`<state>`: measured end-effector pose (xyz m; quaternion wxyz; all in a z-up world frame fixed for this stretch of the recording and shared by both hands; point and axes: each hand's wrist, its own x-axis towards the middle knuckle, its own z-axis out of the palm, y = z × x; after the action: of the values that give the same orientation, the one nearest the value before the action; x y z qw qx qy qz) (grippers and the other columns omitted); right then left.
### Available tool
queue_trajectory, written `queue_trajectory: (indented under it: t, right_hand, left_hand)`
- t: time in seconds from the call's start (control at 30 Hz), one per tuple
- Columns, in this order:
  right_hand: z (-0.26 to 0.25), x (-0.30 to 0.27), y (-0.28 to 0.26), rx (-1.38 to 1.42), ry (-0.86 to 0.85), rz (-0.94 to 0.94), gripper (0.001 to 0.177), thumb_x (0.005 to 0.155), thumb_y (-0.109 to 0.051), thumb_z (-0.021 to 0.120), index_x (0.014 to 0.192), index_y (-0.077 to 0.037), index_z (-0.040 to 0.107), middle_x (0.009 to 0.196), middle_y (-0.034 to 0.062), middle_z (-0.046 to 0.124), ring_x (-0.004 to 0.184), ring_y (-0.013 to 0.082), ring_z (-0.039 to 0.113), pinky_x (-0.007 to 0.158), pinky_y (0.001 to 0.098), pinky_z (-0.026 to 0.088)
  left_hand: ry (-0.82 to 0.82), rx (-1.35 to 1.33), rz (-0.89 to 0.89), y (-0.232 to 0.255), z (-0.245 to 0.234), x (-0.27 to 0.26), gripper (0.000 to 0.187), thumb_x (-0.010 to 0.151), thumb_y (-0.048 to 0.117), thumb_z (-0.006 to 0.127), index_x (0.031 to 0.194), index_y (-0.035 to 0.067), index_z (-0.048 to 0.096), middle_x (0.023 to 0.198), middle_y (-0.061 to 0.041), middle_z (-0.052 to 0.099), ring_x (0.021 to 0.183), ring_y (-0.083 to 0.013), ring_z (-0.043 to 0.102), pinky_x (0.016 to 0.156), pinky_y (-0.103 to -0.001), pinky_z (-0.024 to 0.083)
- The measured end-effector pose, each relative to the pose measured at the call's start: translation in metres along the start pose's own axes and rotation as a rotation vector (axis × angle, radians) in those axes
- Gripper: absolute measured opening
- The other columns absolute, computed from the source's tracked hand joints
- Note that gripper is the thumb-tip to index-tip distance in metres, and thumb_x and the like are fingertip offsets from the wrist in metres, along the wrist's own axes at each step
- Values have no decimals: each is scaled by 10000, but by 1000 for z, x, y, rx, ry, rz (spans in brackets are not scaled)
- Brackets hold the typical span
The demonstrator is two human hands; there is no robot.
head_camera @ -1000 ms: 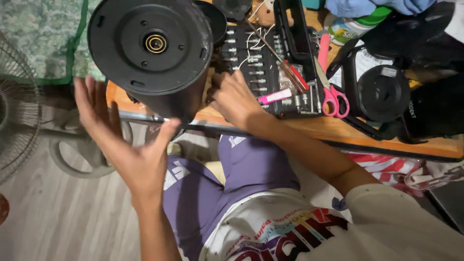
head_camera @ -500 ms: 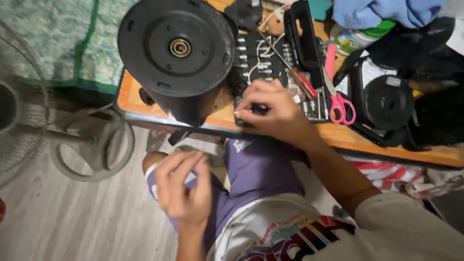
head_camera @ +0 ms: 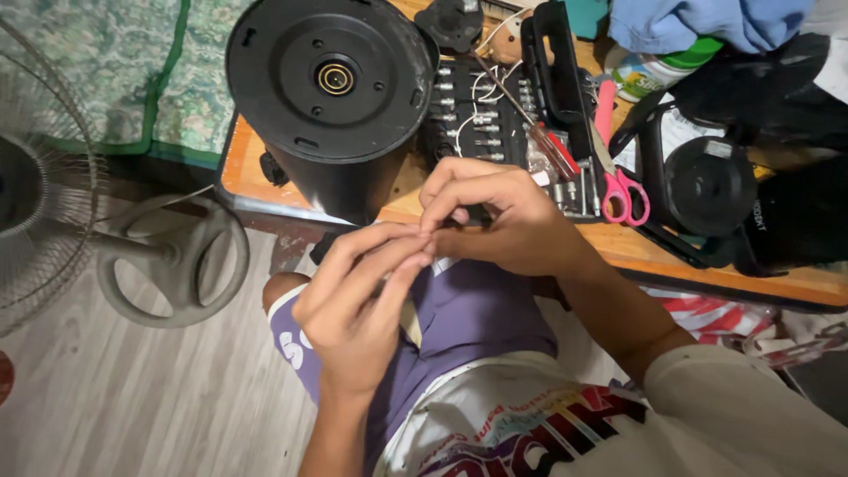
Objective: The person assembles a disassembled electric kettle by hand. They arrange the internal wiring, place the heating element base, and secure the bottom cover using screws.
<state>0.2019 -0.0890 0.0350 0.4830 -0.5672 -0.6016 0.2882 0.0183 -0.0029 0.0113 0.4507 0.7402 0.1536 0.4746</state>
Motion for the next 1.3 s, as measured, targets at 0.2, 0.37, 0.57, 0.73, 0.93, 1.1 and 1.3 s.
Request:
queue_trajectory:
  t: [0.2, 0.37, 0.57, 0.73, 0.93, 1.1, 1.3]
  right_hand:
    - [1, 7, -17, -122, 20, -94, 107, 929, -33, 768, 1012, -24, 701, 1040, 49, 628, 964, 144, 622, 863, 276, 498]
    - [-28, 22, -33, -307, 57, -156, 61, 971, -30, 718, 1029, -19, 704, 1040, 62, 704, 977, 149, 694, 867, 280, 550]
    - [-50, 49, -32, -394, 117, -199, 77, 986, -64, 731, 1050, -22, 728, 1010, 49, 743, 902, 145, 709, 796, 277, 556]
    - [-49, 72, -22, -493, 121, -299, 75, 971, -76, 749, 1033, -35, 740, 990, 52, 752, 880, 146, 720, 743, 267, 547]
    - [-48, 103, -11, -460, 113, -339, 92, 988, -68, 745, 1068, -24, 732, 985, 48, 748, 900, 121, 735, 766, 256, 559]
    - [-43, 125, 6, -343, 106, -273, 105, 966, -84, 770, 1044, -21, 738, 923, 43, 739, 824, 101, 710, 707, 253, 541]
    - [-54, 116, 4, -464, 36, -301, 100, 974, -78, 777, 1051, -24, 744, 947, 58, 716, 831, 122, 684, 718, 260, 526]
  left_hand:
    - [29, 44, 4, 11, -10, 13, 126, 939, -78, 727, 1057, -35, 716, 1054, -115, 712, 955, -210, 724, 865, -289, 571]
    - [17, 291, 177, 12, -37, 59, 104, 1003, -69, 721, 1078, 2, 708, 1031, -89, 700, 900, -192, 708, 798, -286, 550]
    - [-226, 568, 312, -1, -52, 129, 95, 919, 36, 746, 1002, 78, 765, 947, -106, 721, 833, -335, 680, 739, -430, 513]
    - [-300, 595, 275, -4, -53, 135, 148, 923, 58, 716, 1063, 87, 754, 930, -110, 740, 866, -331, 696, 757, -434, 524]
    - [-313, 667, 210, -4, -50, 140, 191, 878, 87, 746, 1067, 107, 758, 874, -122, 742, 784, -333, 705, 673, -442, 528]
    - [-312, 649, 169, -6, -48, 143, 174, 814, 109, 779, 983, 87, 739, 846, -106, 752, 763, -329, 713, 658, -451, 531]
    - [-232, 648, 288, -22, -38, 142, 90, 777, 64, 786, 845, 60, 728, 809, -170, 710, 804, -407, 689, 705, -501, 526]
